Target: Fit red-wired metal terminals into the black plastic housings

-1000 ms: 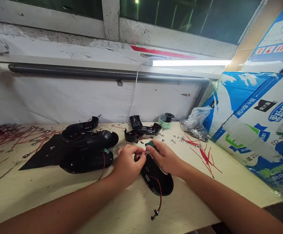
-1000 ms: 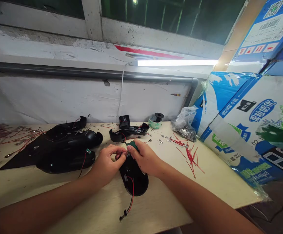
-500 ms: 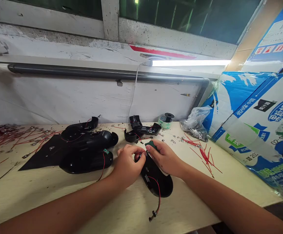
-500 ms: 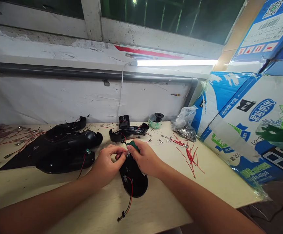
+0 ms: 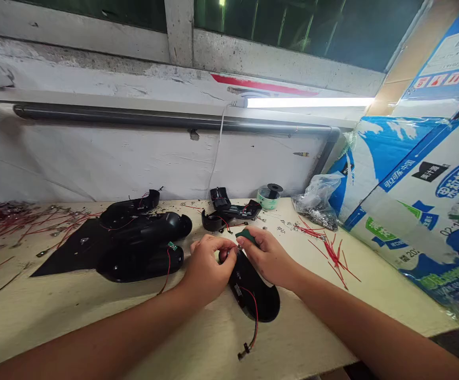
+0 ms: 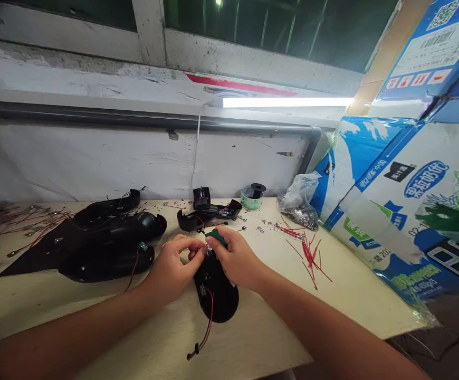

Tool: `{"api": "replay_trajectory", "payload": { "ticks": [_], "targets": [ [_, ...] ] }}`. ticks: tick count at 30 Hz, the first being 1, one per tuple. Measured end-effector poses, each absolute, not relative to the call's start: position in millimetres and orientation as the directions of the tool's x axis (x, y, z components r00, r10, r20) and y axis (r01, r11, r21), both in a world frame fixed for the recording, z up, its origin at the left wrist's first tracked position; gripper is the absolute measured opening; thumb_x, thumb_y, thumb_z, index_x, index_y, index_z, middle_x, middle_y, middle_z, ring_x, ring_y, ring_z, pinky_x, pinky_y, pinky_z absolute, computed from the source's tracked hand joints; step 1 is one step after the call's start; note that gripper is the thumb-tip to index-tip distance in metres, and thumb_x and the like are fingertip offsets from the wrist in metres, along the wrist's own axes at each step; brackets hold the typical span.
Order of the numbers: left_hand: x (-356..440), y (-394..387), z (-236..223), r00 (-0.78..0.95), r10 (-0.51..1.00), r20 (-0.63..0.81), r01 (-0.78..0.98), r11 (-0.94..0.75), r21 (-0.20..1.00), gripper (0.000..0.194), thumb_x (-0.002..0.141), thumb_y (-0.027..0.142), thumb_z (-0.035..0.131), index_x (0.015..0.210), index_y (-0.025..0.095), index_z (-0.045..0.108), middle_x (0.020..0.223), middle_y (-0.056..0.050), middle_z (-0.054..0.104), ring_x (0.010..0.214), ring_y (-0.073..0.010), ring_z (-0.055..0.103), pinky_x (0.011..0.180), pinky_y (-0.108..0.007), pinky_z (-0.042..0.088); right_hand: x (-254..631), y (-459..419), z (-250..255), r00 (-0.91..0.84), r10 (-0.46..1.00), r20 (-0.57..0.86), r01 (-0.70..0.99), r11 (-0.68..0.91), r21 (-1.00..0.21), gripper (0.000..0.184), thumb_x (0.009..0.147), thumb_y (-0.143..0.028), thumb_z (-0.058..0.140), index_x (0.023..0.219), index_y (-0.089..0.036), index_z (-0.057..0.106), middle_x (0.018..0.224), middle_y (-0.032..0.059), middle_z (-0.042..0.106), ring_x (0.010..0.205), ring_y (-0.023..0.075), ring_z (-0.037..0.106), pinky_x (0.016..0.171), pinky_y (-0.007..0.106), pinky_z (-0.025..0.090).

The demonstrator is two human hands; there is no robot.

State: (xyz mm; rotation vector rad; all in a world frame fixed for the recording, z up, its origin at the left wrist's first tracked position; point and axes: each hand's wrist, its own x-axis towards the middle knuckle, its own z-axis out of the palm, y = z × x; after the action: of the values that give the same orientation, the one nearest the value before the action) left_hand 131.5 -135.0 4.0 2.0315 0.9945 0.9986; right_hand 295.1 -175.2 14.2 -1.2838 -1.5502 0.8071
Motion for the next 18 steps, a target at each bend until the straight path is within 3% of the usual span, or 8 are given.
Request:
{"api": "replay_trajectory", "payload": {
  "ticks": [4, 8, 18],
  "targets": [
    [130.8, -133.9, 3.2, 0.411, 0.837, 0.360, 0.329, -0.505, 0.798, 0.019, 0.084, 0.027, 0.057, 0.080, 0.021, 0.074, 0.075, -0.003, 0.062, 0.082, -0.0214, 0.058, 0.082, -0.038, 0.042, 297.1, -172.8, 11.3, -0.026, 0.983, 0.182, 0.259, 0.182, -0.949, 0.043, 0.097, -0.054, 0.052, 0.071, -0.020, 0.047, 0.062, -0.0038, 0.043, 0.056, 0.0107, 0.035, 0.051, 0.025, 0.028],
    [130.1, -134.1, 3.3, 0.428, 0.832, 0.352, 0.345, -0.511, 0.788, 0.020, 0.085, 0.027, 0.056, 0.079, 0.021, 0.074, 0.074, -0.003, 0.062, 0.082, -0.0208, 0.057, 0.083, -0.037, 0.041, 301.0, -169.8, 9.7, -0.049, 0.987, 0.155, 0.288, 0.162, -0.944, 0.050, 0.099, -0.055, 0.048, 0.066, -0.018, 0.050, 0.059, -0.0022, 0.047, 0.054, 0.0104, 0.037, 0.051, 0.026, 0.029],
    [131.3, -134.5, 8.2, 0.442, 0.851, 0.283, 0.373, -0.461, 0.805, 0.021, 0.083, 0.027, 0.056, 0.073, 0.021, 0.073, 0.070, -0.002, 0.061, 0.079, -0.0200, 0.056, 0.080, -0.035, 0.040, 299.1, -171.5, 10.6, -0.056, 0.980, 0.190, 0.340, 0.198, -0.920, 0.043, 0.101, -0.051, 0.047, 0.071, -0.019, 0.049, 0.063, -0.0033, 0.048, 0.055, 0.0104, 0.037, 0.052, 0.026, 0.030]
  ]
}}
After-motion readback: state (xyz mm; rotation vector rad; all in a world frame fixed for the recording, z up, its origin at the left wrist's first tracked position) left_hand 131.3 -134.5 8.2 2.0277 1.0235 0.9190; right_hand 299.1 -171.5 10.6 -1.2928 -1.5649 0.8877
